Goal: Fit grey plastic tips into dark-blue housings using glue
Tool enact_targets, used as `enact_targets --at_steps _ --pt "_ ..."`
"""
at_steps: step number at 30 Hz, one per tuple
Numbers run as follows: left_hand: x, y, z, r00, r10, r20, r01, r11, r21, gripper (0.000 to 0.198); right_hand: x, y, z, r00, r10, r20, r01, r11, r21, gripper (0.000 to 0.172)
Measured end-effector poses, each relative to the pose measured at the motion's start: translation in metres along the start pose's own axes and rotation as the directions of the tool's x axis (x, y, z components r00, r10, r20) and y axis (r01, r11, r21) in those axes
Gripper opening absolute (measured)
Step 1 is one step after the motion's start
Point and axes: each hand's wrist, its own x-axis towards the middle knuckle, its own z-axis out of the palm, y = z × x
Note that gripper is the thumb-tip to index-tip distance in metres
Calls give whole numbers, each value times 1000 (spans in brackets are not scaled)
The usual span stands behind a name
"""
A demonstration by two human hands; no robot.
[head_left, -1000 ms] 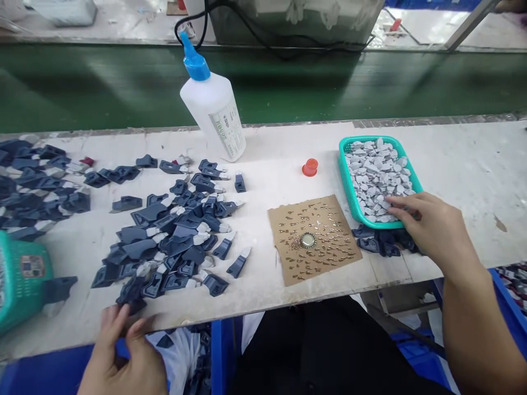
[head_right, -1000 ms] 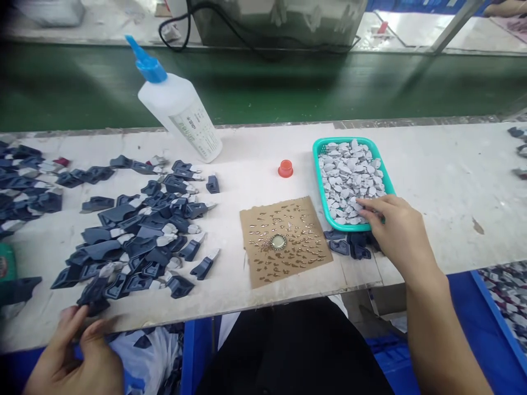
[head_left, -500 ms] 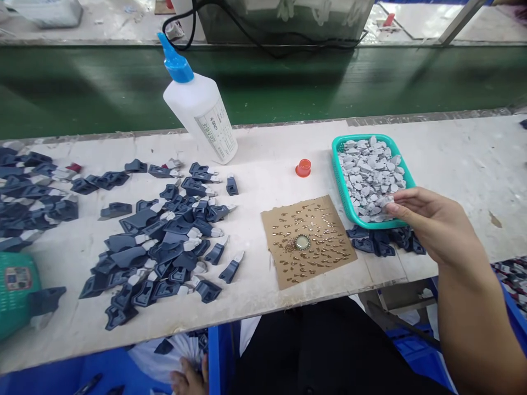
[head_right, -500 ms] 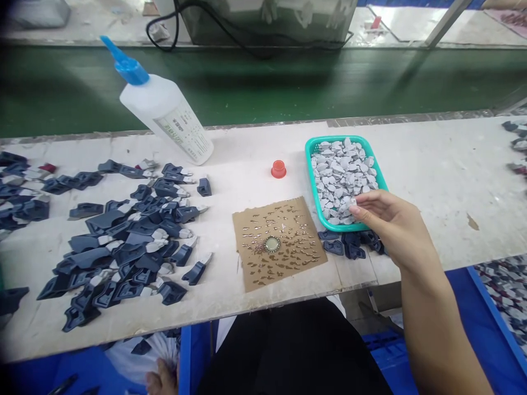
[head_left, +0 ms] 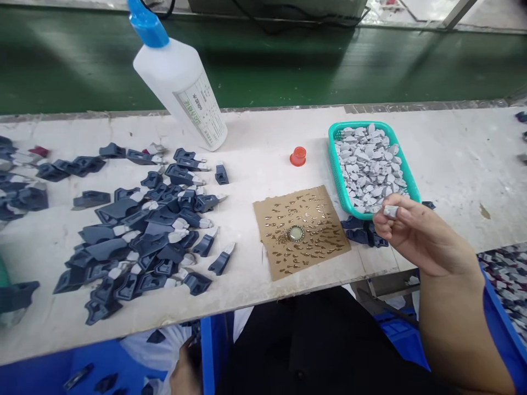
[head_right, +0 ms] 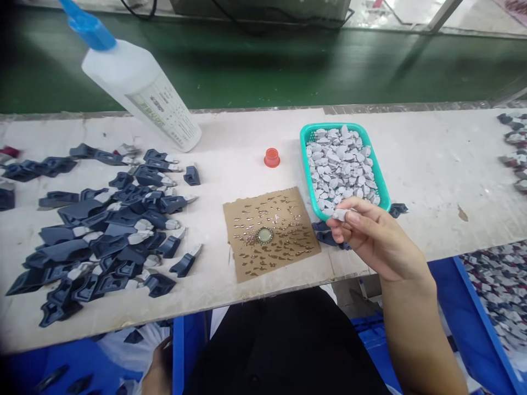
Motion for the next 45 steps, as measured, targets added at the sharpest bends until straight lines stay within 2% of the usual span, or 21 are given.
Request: enact_targets --at_steps 4,10,14,18,22,25,28,30,32,34,37,41,43,45 --pt "19 7 -6 995 -69 74 66 997 33 40 -6 -2 7 1000 16 18 -16 999 31 33" --pt "35 12 -18 980 -182 75 174 979 102 23 -11 6 11 998 -14 56 14 1000 -1 24" --pt "36 4 -22 969 -232 83 222 969 110 16 -13 12 12 995 -17 94 22 998 -57 33" --pt "38 -4 -18 967 -248 67 240 965 105 26 -14 16 19 994 -42 97 53 993 -110 26" --pt "39 -3 -1 985 -163 62 161 986 40 38 -13 22 27 988 -123 98 141 968 -206 26" --pt "38 0 6 986 -150 69 150 989 -1 39 -12 29 32 983 -161 92 182 930 -320 26" --pt "36 1 7 980 -189 63 192 981 -38 40 -10 37 41 969 -225 98 240 790 -564 26" --pt "36 1 7 970 -235 57 238 968 -74 40 -8 43 48 915 -361 180 373 586 -719 25" --pt "35 2 5 957 -284 52 289 949 -126 39 -3 47 53 809 -498 312 513 340 -788 21" --pt "32 1 -1 945 -324 52 328 924 -196 36 3 50 57 709 -563 424 596 158 -787 13" --pt "24 1 -19 936 -347 50 342 871 -352 41 12 50 61 626 -589 511 668 68 -741 7" --pt "3 10 -59 940 -341 14 290 778 -558 68 17 49 68 526 -599 604 747 -16 -665 15" --pt "-11 26 -79 946 -325 13 263 741 -618 69 18 49 70 515 -586 626 763 -21 -646 19" --pt "-27 52 -95 966 -258 25 201 683 -702 57 17 49 72 532 -557 638 766 -5 -642 22"
